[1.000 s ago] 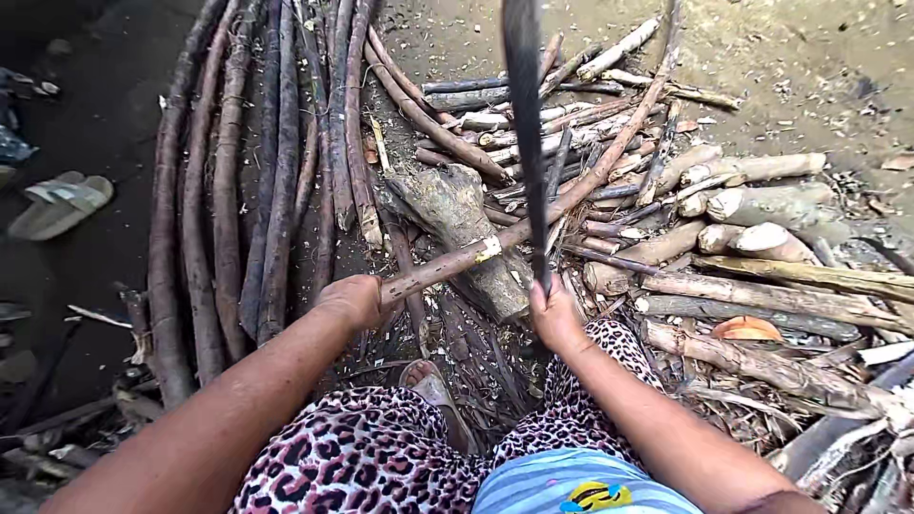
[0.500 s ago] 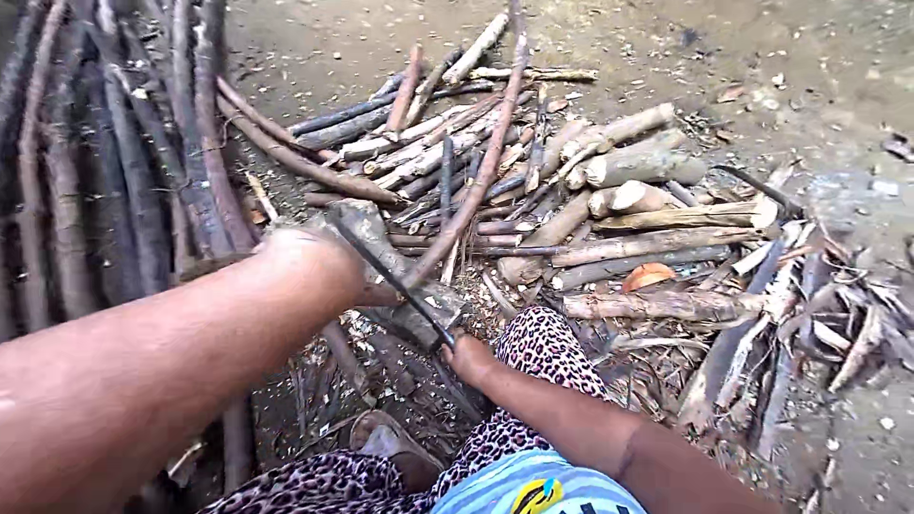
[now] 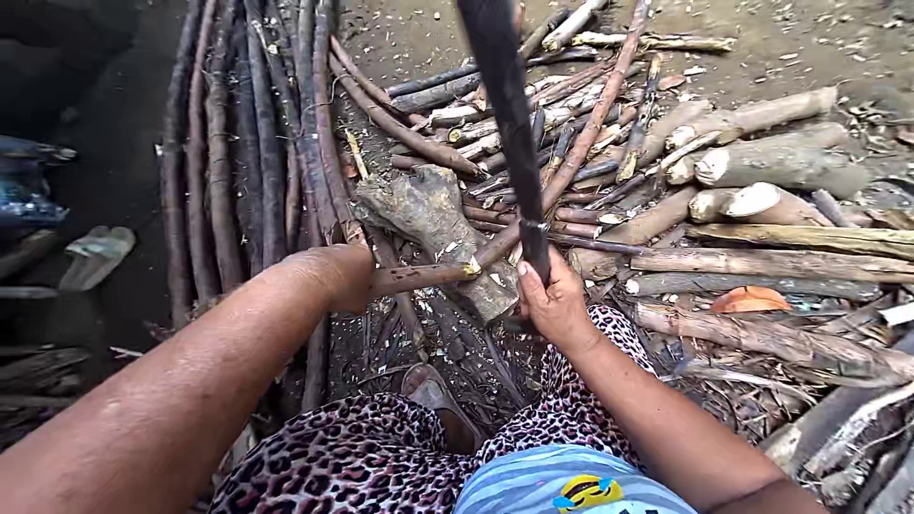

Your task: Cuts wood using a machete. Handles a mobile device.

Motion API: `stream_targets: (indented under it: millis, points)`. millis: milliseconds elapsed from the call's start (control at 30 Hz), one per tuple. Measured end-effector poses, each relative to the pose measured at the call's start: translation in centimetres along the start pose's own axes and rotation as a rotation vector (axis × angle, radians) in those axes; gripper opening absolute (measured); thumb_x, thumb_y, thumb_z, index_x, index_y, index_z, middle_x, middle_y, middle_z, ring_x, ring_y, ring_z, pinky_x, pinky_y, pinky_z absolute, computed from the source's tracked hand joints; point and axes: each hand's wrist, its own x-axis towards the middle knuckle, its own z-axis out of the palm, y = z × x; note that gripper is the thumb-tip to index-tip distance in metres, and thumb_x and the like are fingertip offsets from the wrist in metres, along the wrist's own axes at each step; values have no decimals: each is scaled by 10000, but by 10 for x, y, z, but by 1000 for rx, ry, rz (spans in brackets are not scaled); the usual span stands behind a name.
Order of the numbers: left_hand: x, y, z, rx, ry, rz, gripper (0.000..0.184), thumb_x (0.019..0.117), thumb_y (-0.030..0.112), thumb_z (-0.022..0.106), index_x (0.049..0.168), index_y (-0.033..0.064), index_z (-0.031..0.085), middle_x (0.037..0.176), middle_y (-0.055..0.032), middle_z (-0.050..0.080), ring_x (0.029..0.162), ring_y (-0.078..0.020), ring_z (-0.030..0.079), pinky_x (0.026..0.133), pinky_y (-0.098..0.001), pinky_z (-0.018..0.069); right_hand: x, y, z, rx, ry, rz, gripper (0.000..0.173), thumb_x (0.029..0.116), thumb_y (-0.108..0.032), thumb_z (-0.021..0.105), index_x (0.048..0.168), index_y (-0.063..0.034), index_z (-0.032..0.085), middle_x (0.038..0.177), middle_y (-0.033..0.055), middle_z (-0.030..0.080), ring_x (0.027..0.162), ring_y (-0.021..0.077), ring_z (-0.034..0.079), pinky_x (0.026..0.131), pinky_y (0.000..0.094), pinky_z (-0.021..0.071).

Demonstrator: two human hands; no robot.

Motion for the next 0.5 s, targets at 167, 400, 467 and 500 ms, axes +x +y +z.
stream_targets:
  millis: [167,400,467,500]
  points:
    - [-5,-4,12,-49,29,-22,384,838,220,865,1118,15,701,1048,-216,707,1038,-424,683,873,-669,530,-26,39,28,-211,62,58,297,1028,-210,513,1131,64,562,683,100,578,576,196,602,584,375,548]
    - [-40,-28,-21,50,67,-52,258,822,185,886,945,33,718,880,-188,694,888,-401,679,788,-662,520,-66,110,47,-491,-586,811,458,1103,-292,442,1421,33,498,1297,264,630,1228,371,628,1061,532,476]
    - [-62,-61,-28,-4,201,62,283,806,233,901,949,79,711,793,-135,678,778,-338,675,694,-604,543,-61,113,41,-450,-569,823,464,1101,-297,449,1424,31,507,1310,268,625,1228,383,624,1061,547,474]
    - [-75,-67,-34,-73,234,118,334,824,235,898,1038,68,703,819,-132,675,785,-312,667,704,-575,546,-61,114,39,-412,-556,847,450,1097,-297,461,1404,27,523,1276,265,634,1165,381,649,1014,547,499]
